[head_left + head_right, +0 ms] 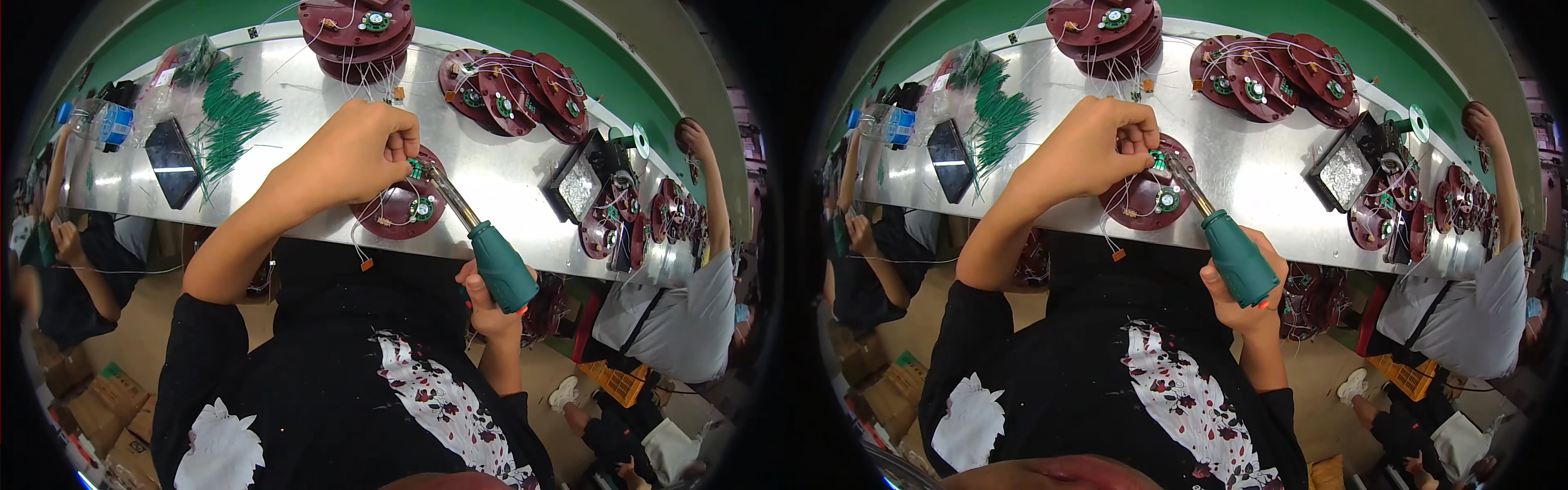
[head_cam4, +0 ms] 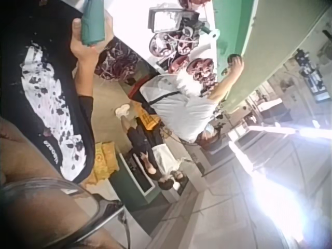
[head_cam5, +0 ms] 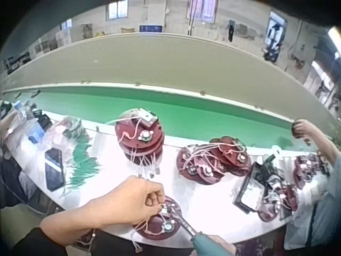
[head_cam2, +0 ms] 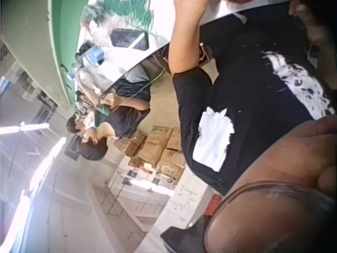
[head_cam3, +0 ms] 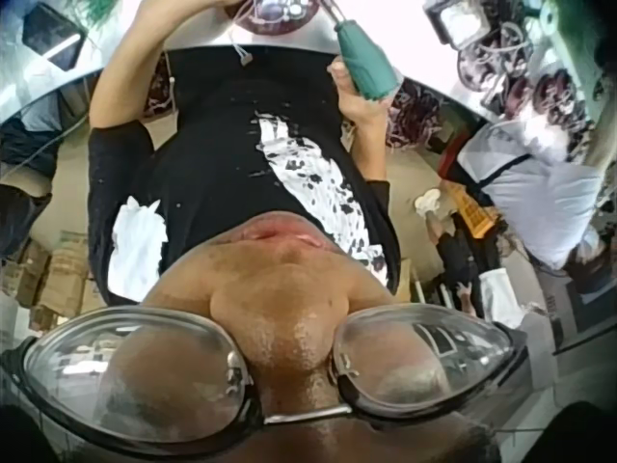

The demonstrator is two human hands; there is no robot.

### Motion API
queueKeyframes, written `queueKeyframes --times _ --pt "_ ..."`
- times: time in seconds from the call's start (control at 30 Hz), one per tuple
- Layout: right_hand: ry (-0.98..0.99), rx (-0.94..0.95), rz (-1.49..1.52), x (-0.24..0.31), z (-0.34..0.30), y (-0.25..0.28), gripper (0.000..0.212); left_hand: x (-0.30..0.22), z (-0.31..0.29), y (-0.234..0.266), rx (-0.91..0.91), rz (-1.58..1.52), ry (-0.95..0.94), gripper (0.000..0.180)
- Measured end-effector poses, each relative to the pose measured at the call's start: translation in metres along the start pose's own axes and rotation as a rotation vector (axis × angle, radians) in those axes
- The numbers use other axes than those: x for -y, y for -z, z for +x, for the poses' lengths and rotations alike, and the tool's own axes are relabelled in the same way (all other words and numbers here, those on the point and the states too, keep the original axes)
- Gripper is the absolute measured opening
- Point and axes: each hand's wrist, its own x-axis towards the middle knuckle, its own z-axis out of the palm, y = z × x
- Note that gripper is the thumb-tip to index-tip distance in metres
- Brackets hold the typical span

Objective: Soldering electronic components onto circular printed circuit boards.

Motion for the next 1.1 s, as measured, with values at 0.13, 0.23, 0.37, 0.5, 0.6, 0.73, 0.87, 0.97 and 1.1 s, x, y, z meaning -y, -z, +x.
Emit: queueKeyframes --times 0.13,0.23,0.37,0.5,0.6,0.73,0.87,0.97,1.1 --pt "-0.129 -0.093 0.213 0.007 -0.002 -0.006 0.048 0.0 0.001 0.0 0.012 -0.013 0.018 0.013" --pt "0.023 -0.138 0.241 0.003 -0.005 -0.007 0.068 0.0 0.001 0.001 0.009 -0.012 0.001 0.013" --pt "-0.008 -0.172 0.202 0.007 -0.002 -0.009 0.075 -0.002 0.003 0.001 0.033 0.01 0.013 0.013" --pt "0.041 -0.221 0.299 -0.005 0.001 -0.011 0.072 -0.007 0.002 0.002 0.043 0.043 -0.006 0.012" --pt "0.034 -0.257 0.382 -0.007 0.003 -0.008 0.069 -0.012 -0.003 -0.001 0.032 0.202 -0.045 0.011" --pt "0.028 -0.278 0.495 -0.009 0.006 -0.004 0.067 -0.008 -0.012 -0.013 -0.115 -0.102 -0.051 0.014" --pt "0.023 -0.284 0.541 -0.013 0.004 -0.001 0.066 -0.002 -0.016 -0.022 -0.143 -0.182 -0.057 0.012" --pt "0.024 -0.277 0.547 -0.012 0.004 0.0 0.066 0.008 -0.01 -0.029 -0.274 0.163 -0.356 0.011" --pt "0.04 -0.262 0.539 -0.011 0.003 -0.001 0.066 0.014 -0.01 -0.042 -0.376 0.228 -0.414 0.012"
